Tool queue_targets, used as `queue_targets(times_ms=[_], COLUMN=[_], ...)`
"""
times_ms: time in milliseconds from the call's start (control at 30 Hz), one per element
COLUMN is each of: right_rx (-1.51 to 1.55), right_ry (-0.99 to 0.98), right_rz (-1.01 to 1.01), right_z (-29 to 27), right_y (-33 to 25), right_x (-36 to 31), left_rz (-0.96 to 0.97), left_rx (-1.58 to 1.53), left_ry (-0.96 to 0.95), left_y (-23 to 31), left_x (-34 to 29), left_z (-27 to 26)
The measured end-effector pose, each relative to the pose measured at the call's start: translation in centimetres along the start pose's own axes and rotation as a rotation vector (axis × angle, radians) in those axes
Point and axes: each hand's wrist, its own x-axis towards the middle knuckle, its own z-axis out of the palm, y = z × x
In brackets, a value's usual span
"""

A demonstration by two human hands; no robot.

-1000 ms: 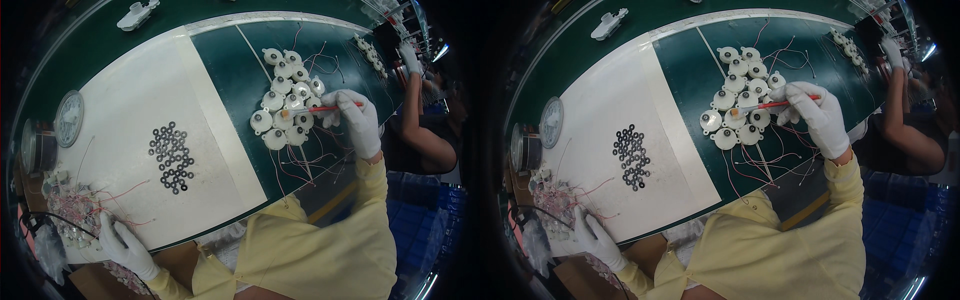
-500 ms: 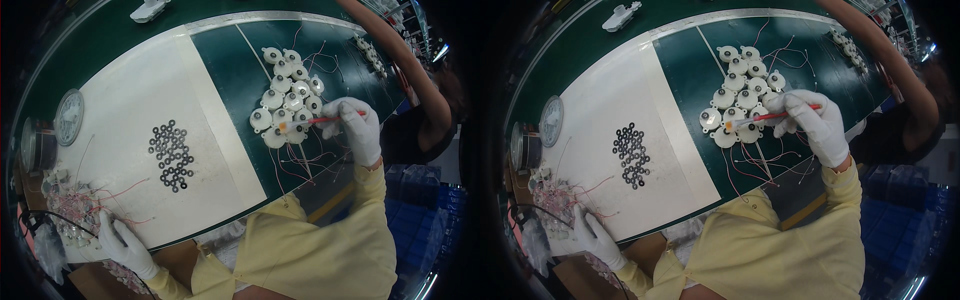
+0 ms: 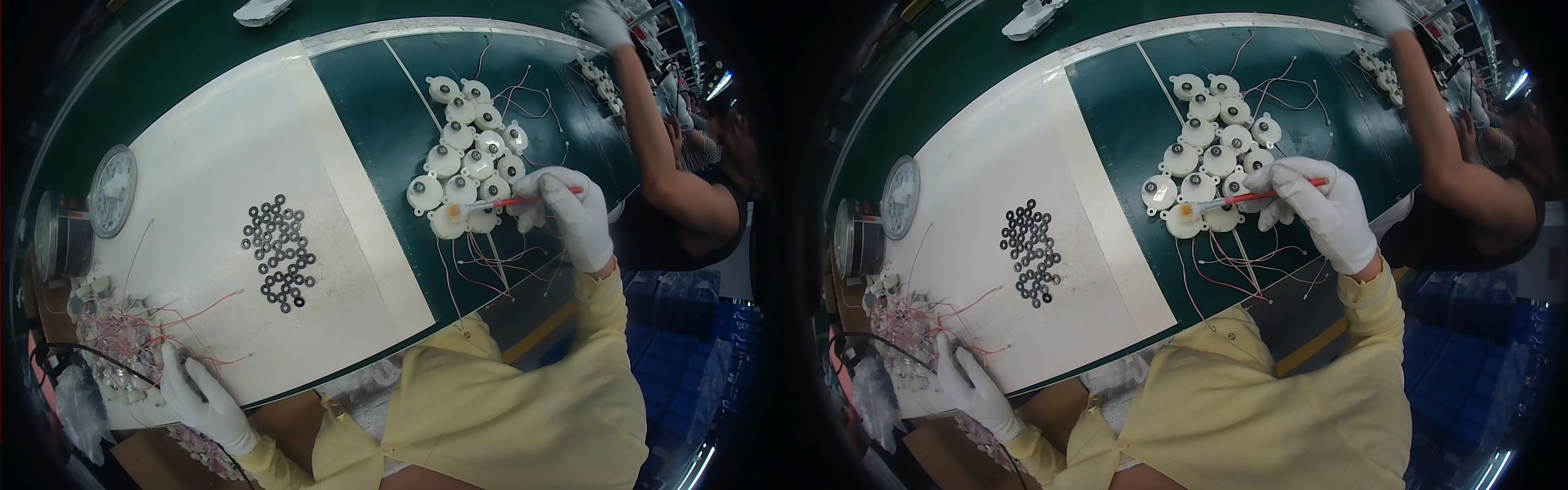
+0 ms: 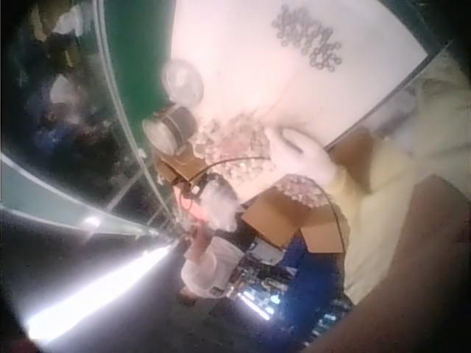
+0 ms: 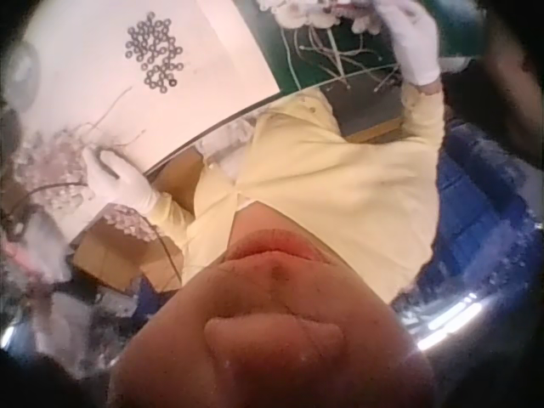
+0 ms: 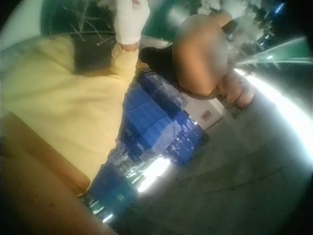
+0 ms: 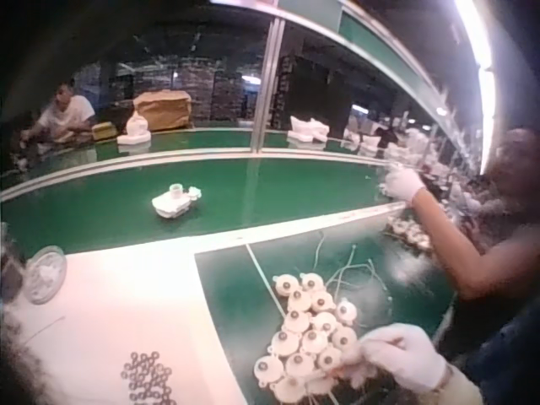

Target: The person assembles small white electronic components by inserting black washers into their centers and placing them on a green workbench. They handle the components one at a time, using a red-handled tool to apply a substance to the finished units.

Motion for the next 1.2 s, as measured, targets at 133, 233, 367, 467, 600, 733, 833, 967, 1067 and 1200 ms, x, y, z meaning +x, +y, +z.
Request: queue_targets(times_ms=[133,233,367,467,600,733,833,967,1067,1200], right_rx=[-0.017,-0.020,-0.005,0.034,0.010,0.047,0.084,0.065,0.043,0.085], right_ry=[0.041,0.075,0.137,0.170,0.192,0.192,0.180,0.179,0.168,0.160], right_rz=[0.003,-0.020,-0.102,-0.106,-0.072,-0.105,-0.101,-0.081,-0.085,-0.075], right_z=[-0.1,-0.4,-1.3,-1.6,-1.3,-1.8,-2.2,-1.8,-2.1,-2.9], right_y=[0.3,0.5,1.0,1.5,1.7,2.5,2.9,2.8,3.1,4.0], right_x=[-0.1,-0.3,-0.9,-1.3,-1.9,-2.0,-2.0,-1.9,-1.8,-1.8], left_rz=[-0.010,-0.024,-0.022,-0.014,-0.038,-0.028,-0.038,-0.058,-0.049,-0.038], left_rx=[-0.018,-0.016,0.005,-0.001,-0.008,-0.018,-0.015,-0.020,-0.016,-0.016], left_ry=[-0.004,-0.007,-0.014,-0.020,-0.028,-0.021,-0.025,-0.028,-0.020,-0.029], left_y=[-0.2,-0.2,-0.1,-0.3,-0.4,-0.3,-0.4,-0.1,-0.3,-0.5], left_x=[-0.2,-0.2,-0.2,-0.2,-0.3,-0.3,-0.3,-0.2,-0.3,-0.3], left_z=[0.0,0.1,0.0,0.0,0.0,0.0,0.0,0.0,0.1,0.0])
